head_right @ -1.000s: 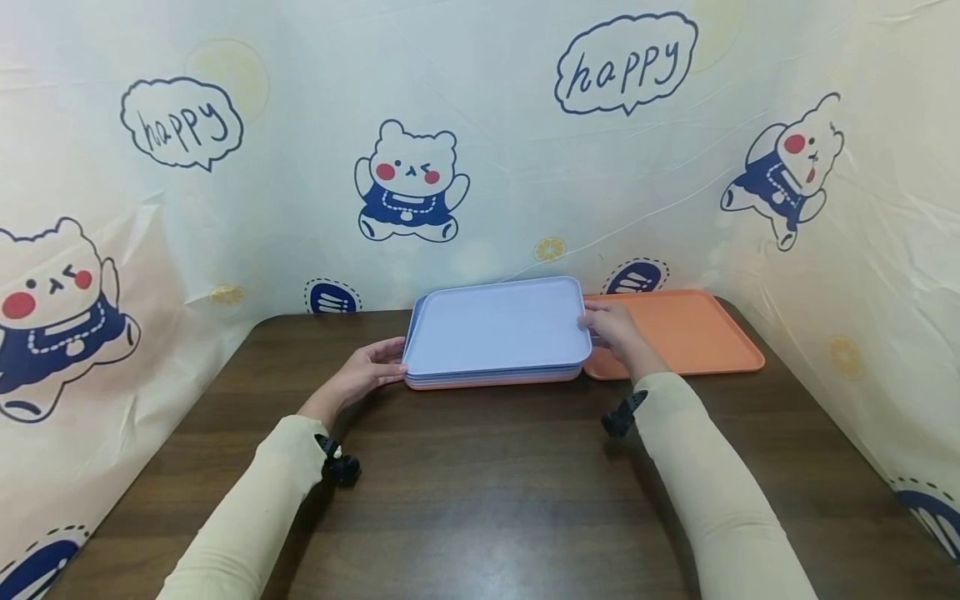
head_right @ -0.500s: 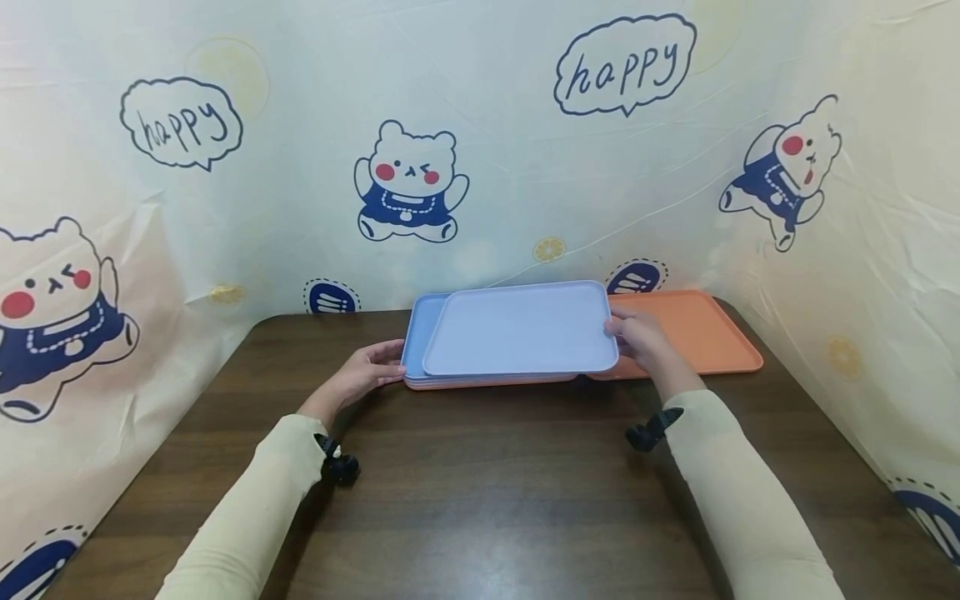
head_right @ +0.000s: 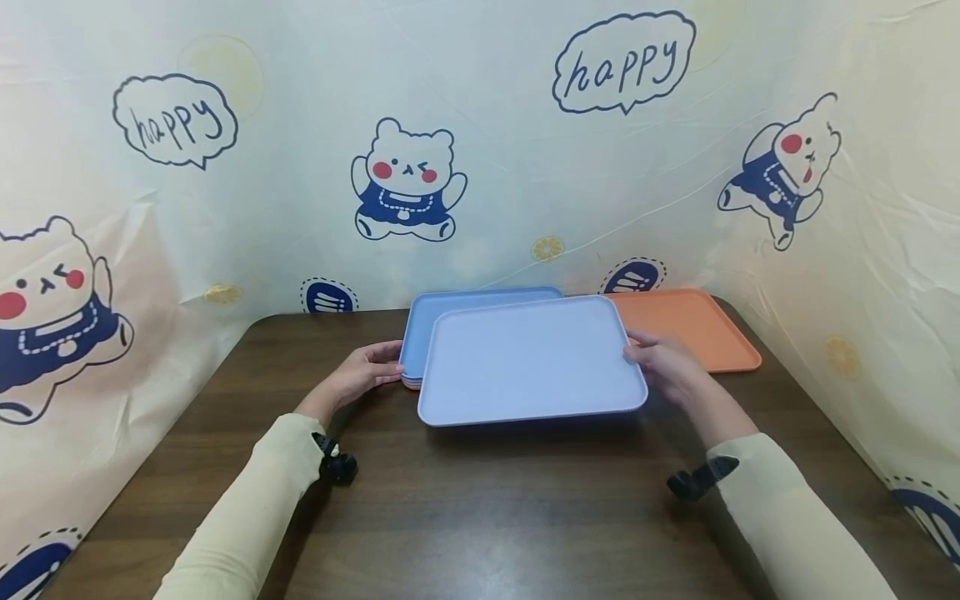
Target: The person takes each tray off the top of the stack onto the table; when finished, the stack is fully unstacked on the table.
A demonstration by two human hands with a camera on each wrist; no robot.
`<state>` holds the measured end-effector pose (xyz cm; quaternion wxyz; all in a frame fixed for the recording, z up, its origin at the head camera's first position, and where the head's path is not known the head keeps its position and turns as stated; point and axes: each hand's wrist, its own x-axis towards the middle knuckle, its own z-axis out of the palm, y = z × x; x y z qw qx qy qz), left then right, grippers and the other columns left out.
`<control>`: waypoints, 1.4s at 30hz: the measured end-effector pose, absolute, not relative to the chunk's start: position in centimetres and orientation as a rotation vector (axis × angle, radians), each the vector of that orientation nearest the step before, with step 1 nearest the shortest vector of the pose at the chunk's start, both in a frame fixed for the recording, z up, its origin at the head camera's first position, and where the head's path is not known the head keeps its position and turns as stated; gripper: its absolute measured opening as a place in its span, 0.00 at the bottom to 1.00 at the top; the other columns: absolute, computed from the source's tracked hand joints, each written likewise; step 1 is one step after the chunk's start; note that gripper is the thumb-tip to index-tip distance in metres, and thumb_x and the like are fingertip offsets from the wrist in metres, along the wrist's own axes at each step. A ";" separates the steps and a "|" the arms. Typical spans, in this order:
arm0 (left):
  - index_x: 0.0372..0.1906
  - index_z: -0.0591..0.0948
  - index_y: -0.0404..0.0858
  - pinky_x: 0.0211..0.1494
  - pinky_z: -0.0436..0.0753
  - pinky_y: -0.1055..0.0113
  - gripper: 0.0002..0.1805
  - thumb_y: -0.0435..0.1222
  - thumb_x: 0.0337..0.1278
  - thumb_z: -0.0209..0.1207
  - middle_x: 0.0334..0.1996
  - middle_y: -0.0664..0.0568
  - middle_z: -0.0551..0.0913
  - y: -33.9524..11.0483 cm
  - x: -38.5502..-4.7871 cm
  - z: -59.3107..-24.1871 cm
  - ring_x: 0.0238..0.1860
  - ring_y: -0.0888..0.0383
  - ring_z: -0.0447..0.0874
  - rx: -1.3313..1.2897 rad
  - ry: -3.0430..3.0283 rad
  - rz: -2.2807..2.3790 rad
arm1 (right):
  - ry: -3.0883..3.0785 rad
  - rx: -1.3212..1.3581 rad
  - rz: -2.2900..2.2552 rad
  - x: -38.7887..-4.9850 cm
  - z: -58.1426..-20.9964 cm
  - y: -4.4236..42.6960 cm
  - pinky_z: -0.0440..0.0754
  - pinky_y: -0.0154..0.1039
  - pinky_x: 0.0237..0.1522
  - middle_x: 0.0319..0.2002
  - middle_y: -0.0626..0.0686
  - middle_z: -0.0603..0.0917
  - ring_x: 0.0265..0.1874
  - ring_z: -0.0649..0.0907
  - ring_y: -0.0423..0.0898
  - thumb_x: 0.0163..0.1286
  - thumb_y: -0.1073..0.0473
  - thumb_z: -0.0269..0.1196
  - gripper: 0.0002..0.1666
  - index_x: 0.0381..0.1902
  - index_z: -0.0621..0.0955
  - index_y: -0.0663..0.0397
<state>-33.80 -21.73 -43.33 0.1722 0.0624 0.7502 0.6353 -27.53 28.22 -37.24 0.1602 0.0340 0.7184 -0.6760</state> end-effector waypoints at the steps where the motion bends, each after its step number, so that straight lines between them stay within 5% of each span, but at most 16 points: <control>1: 0.73 0.61 0.37 0.63 0.72 0.55 0.37 0.34 0.62 0.63 0.70 0.40 0.63 -21.8 -33.8 -43.3 0.64 0.45 0.70 0.178 2.126 1.804 | 2.024 0.090 -1.944 -27.1 -37.4 28.3 0.82 0.39 0.45 0.48 0.48 0.75 0.40 0.81 0.39 0.75 0.60 0.54 0.38 0.76 0.50 0.54; 11: 0.71 0.64 0.35 0.60 0.76 0.58 0.33 0.32 0.64 0.60 0.68 0.41 0.66 -21.8 -33.8 -43.2 0.60 0.47 0.74 0.198 2.126 1.816 | 1.879 0.060 -1.947 -23.0 -38.5 28.2 0.82 0.45 0.47 0.46 0.43 0.81 0.42 0.82 0.44 0.74 0.58 0.56 0.41 0.76 0.49 0.54; 25: 0.72 0.63 0.35 0.61 0.75 0.57 0.34 0.33 0.64 0.61 0.68 0.40 0.66 -21.8 -33.7 -43.0 0.62 0.46 0.73 0.216 2.151 1.779 | 1.881 -0.020 -1.913 -19.2 -40.6 25.4 0.82 0.47 0.45 0.51 0.51 0.81 0.43 0.83 0.46 0.73 0.61 0.57 0.40 0.75 0.51 0.62; 42: 0.72 0.63 0.35 0.62 0.74 0.57 0.34 0.32 0.63 0.61 0.69 0.41 0.65 -21.6 -33.9 -43.0 0.64 0.45 0.70 0.176 2.147 1.786 | 1.976 0.084 -1.889 -17.8 -41.6 23.6 0.83 0.41 0.34 0.33 0.50 0.76 0.32 0.80 0.45 0.72 0.65 0.57 0.39 0.74 0.53 0.66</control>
